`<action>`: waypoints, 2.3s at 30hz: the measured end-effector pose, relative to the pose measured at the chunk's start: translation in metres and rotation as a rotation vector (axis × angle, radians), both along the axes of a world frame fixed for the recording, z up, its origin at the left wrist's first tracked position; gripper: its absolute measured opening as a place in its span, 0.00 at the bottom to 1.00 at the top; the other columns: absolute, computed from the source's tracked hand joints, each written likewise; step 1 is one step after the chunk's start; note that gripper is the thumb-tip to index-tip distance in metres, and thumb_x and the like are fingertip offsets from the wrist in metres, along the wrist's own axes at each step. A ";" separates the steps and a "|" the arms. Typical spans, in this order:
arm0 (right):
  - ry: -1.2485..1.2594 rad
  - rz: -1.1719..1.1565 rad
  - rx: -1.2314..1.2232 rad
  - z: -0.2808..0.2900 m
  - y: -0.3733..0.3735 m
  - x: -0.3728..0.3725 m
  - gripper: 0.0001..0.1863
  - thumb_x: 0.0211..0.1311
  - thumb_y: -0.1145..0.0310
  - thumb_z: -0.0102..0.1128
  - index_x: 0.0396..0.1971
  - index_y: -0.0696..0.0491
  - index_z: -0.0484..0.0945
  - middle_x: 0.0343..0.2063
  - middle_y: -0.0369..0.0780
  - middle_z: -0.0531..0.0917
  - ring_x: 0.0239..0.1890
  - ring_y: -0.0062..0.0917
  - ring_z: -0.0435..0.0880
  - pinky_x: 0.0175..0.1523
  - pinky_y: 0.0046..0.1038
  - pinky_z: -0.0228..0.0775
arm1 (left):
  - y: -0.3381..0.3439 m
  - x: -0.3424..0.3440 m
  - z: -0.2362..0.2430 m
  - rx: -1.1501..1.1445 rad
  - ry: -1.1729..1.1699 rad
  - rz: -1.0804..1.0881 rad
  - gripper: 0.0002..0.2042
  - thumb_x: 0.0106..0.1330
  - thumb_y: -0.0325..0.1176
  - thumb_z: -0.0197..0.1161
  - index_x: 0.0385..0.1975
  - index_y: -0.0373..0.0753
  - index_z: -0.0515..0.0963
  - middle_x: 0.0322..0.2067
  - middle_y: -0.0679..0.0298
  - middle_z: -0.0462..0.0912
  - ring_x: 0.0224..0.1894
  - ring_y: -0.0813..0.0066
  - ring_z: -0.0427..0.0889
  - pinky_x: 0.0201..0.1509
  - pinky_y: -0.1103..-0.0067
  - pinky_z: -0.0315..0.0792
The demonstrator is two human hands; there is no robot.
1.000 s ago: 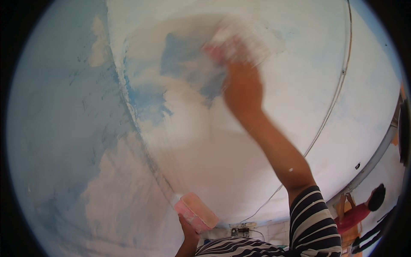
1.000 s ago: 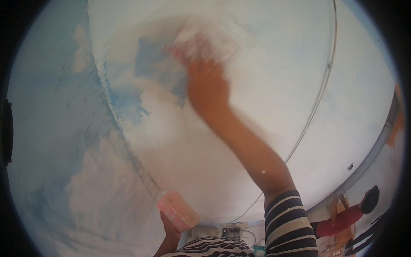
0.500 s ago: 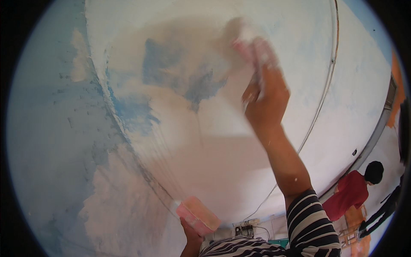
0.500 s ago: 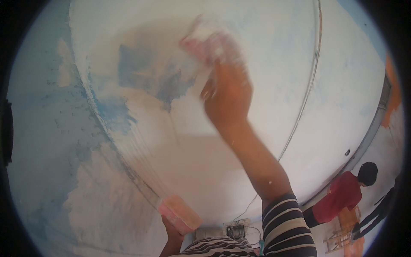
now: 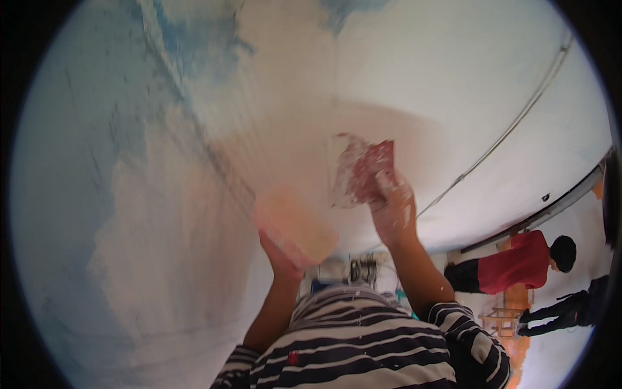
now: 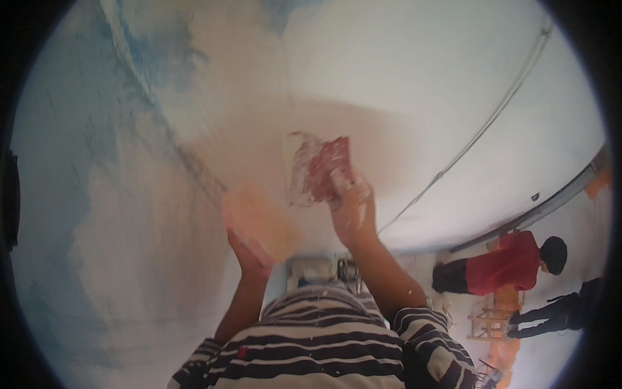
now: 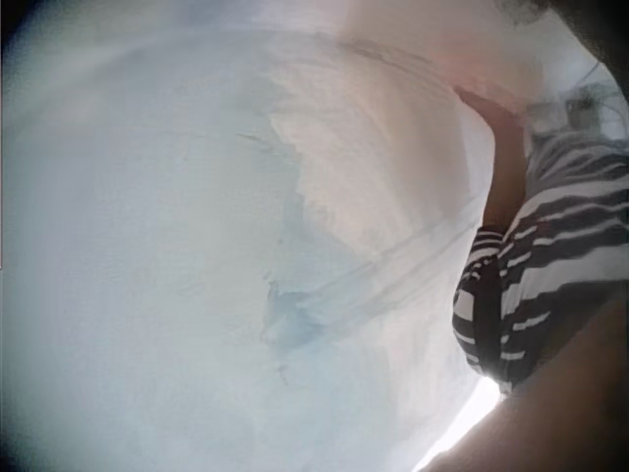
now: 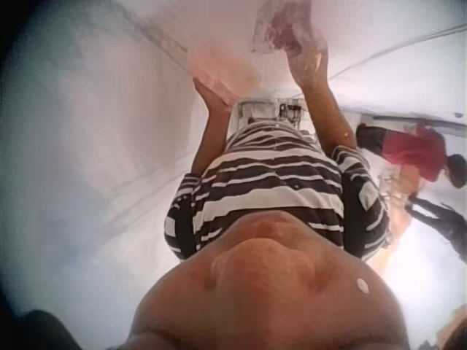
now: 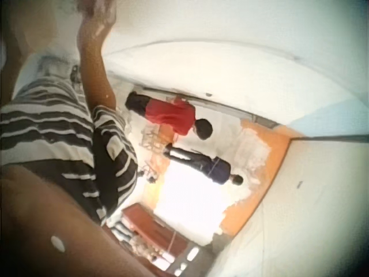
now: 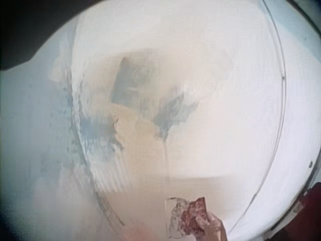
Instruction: The person applies plaster to a wall using a putty knife and a pink container. The person repeatedly scoops the plaster from the container and spreads it onto the wall surface.
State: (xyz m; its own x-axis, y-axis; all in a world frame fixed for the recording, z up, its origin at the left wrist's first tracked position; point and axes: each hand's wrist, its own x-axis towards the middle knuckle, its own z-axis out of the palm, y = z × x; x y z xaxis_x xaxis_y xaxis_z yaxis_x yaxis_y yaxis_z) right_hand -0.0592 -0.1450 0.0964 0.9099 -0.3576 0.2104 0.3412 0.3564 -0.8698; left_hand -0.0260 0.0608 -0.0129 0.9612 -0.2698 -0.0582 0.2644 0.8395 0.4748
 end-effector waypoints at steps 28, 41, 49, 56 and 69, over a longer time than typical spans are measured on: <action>-0.324 -0.178 -1.340 -0.044 0.020 -0.073 0.17 0.58 0.69 0.61 0.48 0.45 0.84 0.53 0.37 0.84 0.67 0.51 0.69 0.74 0.62 0.42 | 0.028 0.060 0.041 0.107 -0.461 0.399 0.36 0.70 0.67 0.42 0.71 0.49 0.59 0.69 0.65 0.63 0.70 0.59 0.64 0.70 0.58 0.64; -0.362 -0.196 -1.329 -0.040 0.053 -0.062 0.15 0.68 0.63 0.51 0.47 0.42 0.85 0.57 0.41 0.81 0.66 0.56 0.70 0.73 0.63 0.45 | 0.055 0.064 0.011 0.262 -0.689 0.425 0.39 0.69 0.68 0.45 0.72 0.46 0.57 0.72 0.58 0.58 0.71 0.58 0.63 0.68 0.53 0.66; -0.199 -0.246 -1.426 -0.054 0.010 -0.076 0.11 0.65 0.61 0.57 0.42 0.44 0.85 0.54 0.43 0.84 0.64 0.52 0.74 0.71 0.58 0.54 | 0.054 0.065 0.006 0.280 -0.704 0.456 0.40 0.68 0.68 0.45 0.72 0.45 0.57 0.71 0.58 0.59 0.71 0.58 0.63 0.68 0.54 0.66; -0.358 -0.167 -1.299 -0.040 0.030 -0.067 0.14 0.67 0.58 0.54 0.43 0.45 0.86 0.53 0.43 0.84 0.61 0.52 0.77 0.68 0.56 0.61 | 0.051 0.065 0.004 0.281 -0.701 0.401 0.41 0.68 0.69 0.45 0.72 0.45 0.56 0.71 0.58 0.59 0.71 0.58 0.63 0.68 0.54 0.65; -0.153 -0.674 -1.064 -0.031 0.004 -0.087 0.15 0.65 0.74 0.59 0.47 0.68 0.78 0.39 0.55 0.86 0.43 0.33 0.87 0.51 0.31 0.77 | 0.044 0.060 -0.014 0.249 -0.641 0.231 0.42 0.67 0.70 0.45 0.72 0.45 0.56 0.71 0.58 0.59 0.71 0.58 0.63 0.69 0.55 0.65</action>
State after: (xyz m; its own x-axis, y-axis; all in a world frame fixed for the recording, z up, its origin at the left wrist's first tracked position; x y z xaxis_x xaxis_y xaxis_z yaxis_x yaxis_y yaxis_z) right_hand -0.1462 -0.1414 0.0654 0.5546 -0.3291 0.7643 0.3043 -0.7746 -0.5544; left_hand 0.0343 0.1047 -0.0272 0.8580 -0.1075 0.5023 -0.3012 0.6869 0.6615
